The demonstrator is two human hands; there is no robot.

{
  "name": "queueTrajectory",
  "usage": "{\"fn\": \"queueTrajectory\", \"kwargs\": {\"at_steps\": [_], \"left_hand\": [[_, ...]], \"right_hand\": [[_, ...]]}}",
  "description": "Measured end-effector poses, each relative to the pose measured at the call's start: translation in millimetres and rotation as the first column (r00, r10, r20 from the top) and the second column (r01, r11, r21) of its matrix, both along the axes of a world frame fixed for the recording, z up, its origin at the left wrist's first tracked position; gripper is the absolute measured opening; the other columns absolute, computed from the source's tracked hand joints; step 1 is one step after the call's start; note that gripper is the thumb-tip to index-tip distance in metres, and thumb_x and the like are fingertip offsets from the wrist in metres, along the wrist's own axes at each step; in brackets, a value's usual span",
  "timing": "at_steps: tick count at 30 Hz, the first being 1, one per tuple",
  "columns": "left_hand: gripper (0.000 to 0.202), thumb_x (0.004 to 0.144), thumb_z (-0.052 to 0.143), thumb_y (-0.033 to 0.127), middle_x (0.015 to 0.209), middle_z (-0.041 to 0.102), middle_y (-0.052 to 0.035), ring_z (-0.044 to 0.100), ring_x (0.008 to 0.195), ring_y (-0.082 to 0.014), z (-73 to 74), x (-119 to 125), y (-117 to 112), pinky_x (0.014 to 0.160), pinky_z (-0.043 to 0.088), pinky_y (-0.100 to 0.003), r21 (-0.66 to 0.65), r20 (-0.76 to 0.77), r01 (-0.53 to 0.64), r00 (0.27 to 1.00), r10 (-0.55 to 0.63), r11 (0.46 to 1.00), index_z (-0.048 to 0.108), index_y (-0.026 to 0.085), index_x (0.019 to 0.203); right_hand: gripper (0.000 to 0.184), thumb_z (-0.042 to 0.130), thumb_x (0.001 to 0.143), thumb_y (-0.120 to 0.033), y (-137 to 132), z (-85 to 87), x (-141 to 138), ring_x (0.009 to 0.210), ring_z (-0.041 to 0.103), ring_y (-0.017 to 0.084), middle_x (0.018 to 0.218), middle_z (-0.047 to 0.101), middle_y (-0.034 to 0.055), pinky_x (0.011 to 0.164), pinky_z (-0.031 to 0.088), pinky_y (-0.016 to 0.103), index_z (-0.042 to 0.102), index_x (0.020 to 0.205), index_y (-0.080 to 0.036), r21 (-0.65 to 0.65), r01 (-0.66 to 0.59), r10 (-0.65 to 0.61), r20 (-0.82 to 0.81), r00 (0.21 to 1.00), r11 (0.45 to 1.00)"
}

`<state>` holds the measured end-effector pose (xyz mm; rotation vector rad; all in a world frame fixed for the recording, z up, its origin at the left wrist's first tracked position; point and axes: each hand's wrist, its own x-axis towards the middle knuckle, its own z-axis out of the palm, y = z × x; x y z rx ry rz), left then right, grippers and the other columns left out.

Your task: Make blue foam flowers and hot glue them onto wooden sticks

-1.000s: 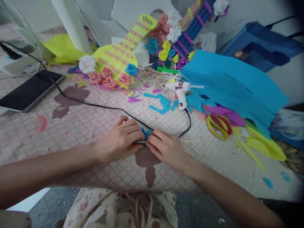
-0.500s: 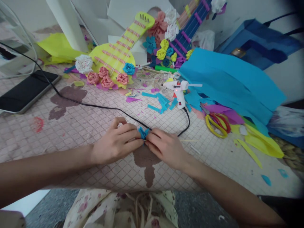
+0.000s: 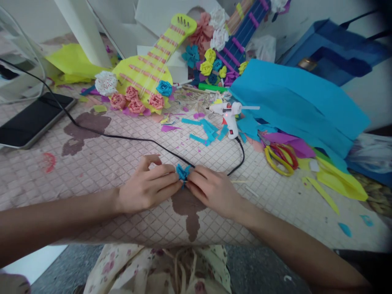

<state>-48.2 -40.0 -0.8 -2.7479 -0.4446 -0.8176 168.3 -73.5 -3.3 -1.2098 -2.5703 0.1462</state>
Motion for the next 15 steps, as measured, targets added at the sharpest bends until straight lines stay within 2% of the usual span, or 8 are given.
{"fn": "queueTrajectory", "kwargs": {"at_steps": [8,15], "left_hand": [[0.014,0.094,0.047,0.012,0.082,0.068,0.0029,0.059,0.084,-0.0145,-0.9,2.4,-0.7,0.080,0.033,-0.037,-0.133,0.007,-0.052,0.999,0.054,0.990,0.057,0.020,0.089],[0.007,0.092,0.053,0.020,0.085,0.067,0.0015,0.055,0.086,-0.0175,-3.3,4.0,0.5,0.081,0.033,-0.038,-0.254,0.026,-0.050,0.998,0.058,0.966,0.059,0.020,0.089]], "right_hand": [[0.020,0.041,0.096,-0.024,-1.6,0.4,-0.8,0.084,0.054,0.016,0.097,0.058,0.0067,0.068,0.044,0.028,0.060,0.096,-0.018,0.022,-0.041,0.042,-0.023,0.999,0.999],[0.018,0.044,0.093,-0.017,-1.8,-2.8,0.4,0.081,0.053,0.016,0.091,0.057,0.0060,0.068,0.045,0.028,0.062,0.091,-0.017,0.015,-0.064,0.065,-0.041,0.997,0.998]]}}
